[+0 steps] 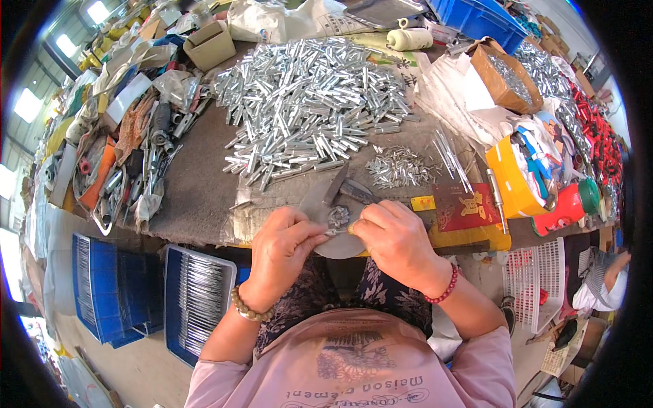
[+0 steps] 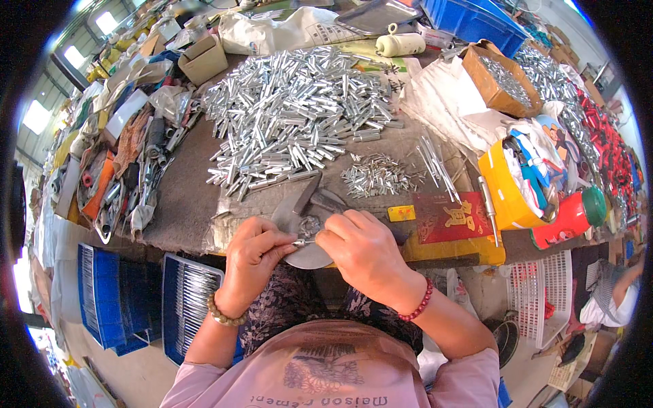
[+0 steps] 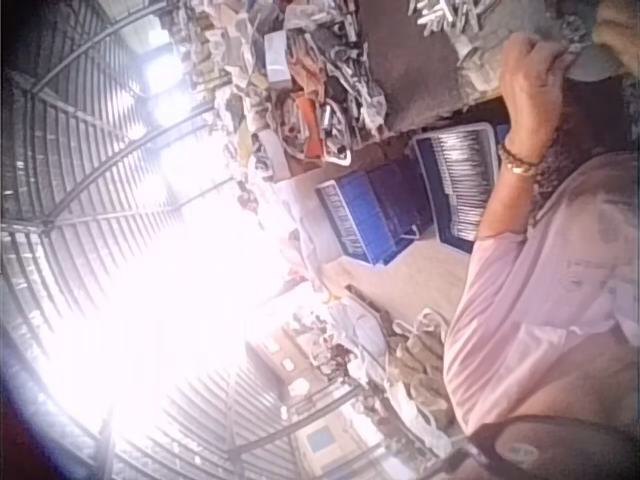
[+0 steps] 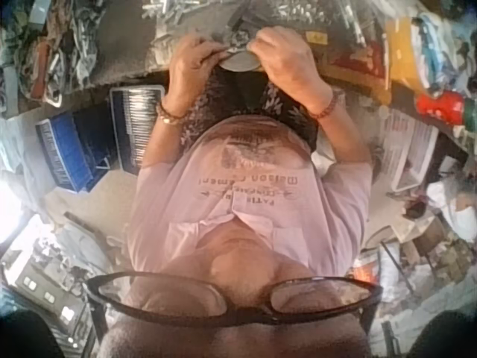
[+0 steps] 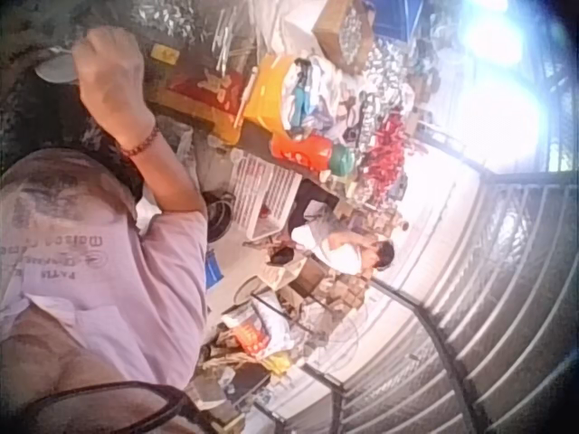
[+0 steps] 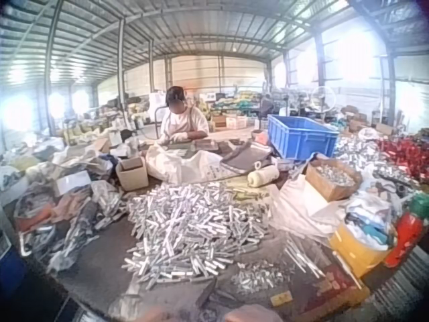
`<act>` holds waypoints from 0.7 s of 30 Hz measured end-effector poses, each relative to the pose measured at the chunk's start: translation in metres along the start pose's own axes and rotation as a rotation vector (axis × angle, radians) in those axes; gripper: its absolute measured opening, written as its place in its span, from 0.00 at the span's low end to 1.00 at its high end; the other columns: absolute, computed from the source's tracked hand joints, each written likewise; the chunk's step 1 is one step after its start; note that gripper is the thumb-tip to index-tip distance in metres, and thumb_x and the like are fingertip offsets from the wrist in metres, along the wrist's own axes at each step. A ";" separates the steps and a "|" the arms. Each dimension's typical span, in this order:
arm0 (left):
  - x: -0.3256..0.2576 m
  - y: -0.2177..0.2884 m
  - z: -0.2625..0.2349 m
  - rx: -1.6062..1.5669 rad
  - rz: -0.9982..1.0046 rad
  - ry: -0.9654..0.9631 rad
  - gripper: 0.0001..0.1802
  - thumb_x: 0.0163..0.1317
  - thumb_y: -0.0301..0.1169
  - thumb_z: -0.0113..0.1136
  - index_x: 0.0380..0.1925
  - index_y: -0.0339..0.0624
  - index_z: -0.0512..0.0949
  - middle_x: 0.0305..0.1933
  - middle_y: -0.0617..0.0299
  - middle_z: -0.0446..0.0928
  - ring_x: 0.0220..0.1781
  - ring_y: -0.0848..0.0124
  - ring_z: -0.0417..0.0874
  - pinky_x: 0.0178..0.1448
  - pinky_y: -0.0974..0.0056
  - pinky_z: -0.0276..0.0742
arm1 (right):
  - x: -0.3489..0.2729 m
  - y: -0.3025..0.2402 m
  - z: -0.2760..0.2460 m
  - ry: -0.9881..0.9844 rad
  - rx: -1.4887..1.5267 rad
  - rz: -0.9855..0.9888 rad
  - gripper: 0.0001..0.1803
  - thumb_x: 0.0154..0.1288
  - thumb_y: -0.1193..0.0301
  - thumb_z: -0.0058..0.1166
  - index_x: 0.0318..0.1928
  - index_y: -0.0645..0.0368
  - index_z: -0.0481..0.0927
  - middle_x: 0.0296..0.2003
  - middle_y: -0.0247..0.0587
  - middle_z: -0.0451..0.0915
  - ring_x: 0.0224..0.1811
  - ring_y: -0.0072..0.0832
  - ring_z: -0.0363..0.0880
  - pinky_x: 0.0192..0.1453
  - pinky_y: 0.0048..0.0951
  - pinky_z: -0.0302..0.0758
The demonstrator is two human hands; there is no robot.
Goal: Assembling small metal parts on a circular jig at a factory workbench.
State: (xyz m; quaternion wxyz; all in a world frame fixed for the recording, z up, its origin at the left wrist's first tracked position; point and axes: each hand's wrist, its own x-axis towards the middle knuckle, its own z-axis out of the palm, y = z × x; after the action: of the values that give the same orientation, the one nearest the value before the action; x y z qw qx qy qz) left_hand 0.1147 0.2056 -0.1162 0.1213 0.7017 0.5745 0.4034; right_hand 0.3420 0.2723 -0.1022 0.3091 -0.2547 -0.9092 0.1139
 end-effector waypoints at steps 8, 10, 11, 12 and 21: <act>-0.002 0.000 -0.005 0.007 -0.044 -0.066 0.10 0.51 0.23 0.79 0.35 0.41 0.89 0.33 0.59 0.78 0.38 0.57 0.82 0.42 0.57 0.78 | -0.005 -0.004 0.011 0.013 -0.034 -0.058 0.05 0.58 0.72 0.61 0.36 0.54 0.84 0.37 0.35 0.76 0.41 0.36 0.79 0.46 0.39 0.78; -0.003 0.001 -0.005 -0.011 -0.030 -0.059 0.10 0.51 0.22 0.79 0.35 0.41 0.89 0.33 0.59 0.78 0.38 0.58 0.82 0.42 0.57 0.77 | -0.007 -0.004 0.005 0.040 -0.029 -0.069 0.08 0.57 0.74 0.64 0.39 0.54 0.86 0.37 0.34 0.79 0.41 0.36 0.81 0.46 0.38 0.79; -0.003 0.002 -0.006 -0.010 -0.037 -0.047 0.11 0.51 0.22 0.79 0.35 0.40 0.89 0.33 0.58 0.78 0.37 0.58 0.82 0.41 0.58 0.77 | -0.007 -0.005 -0.001 0.093 -0.012 -0.023 0.07 0.58 0.73 0.64 0.39 0.54 0.86 0.36 0.34 0.78 0.41 0.36 0.81 0.46 0.38 0.79; -0.002 0.004 -0.006 -0.016 -0.028 -0.046 0.11 0.51 0.22 0.79 0.35 0.40 0.89 0.33 0.58 0.78 0.37 0.58 0.82 0.41 0.58 0.77 | -0.008 -0.005 -0.005 0.145 0.007 0.022 0.06 0.60 0.73 0.65 0.39 0.54 0.85 0.35 0.34 0.77 0.41 0.36 0.80 0.46 0.38 0.78; 0.006 0.009 0.006 -0.049 0.029 -0.034 0.10 0.52 0.20 0.78 0.35 0.39 0.89 0.33 0.57 0.78 0.38 0.57 0.81 0.41 0.56 0.77 | -0.055 0.114 -0.089 0.252 -0.339 0.498 0.07 0.59 0.77 0.64 0.38 0.57 0.88 0.34 0.47 0.83 0.40 0.47 0.85 0.44 0.45 0.81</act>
State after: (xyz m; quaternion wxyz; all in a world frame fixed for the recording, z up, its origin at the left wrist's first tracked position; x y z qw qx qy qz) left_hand 0.1256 0.2099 -0.1115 0.1422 0.7137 0.5521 0.4070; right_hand 0.4797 0.3431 -0.1014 0.3349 -0.5294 -0.7795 0.0006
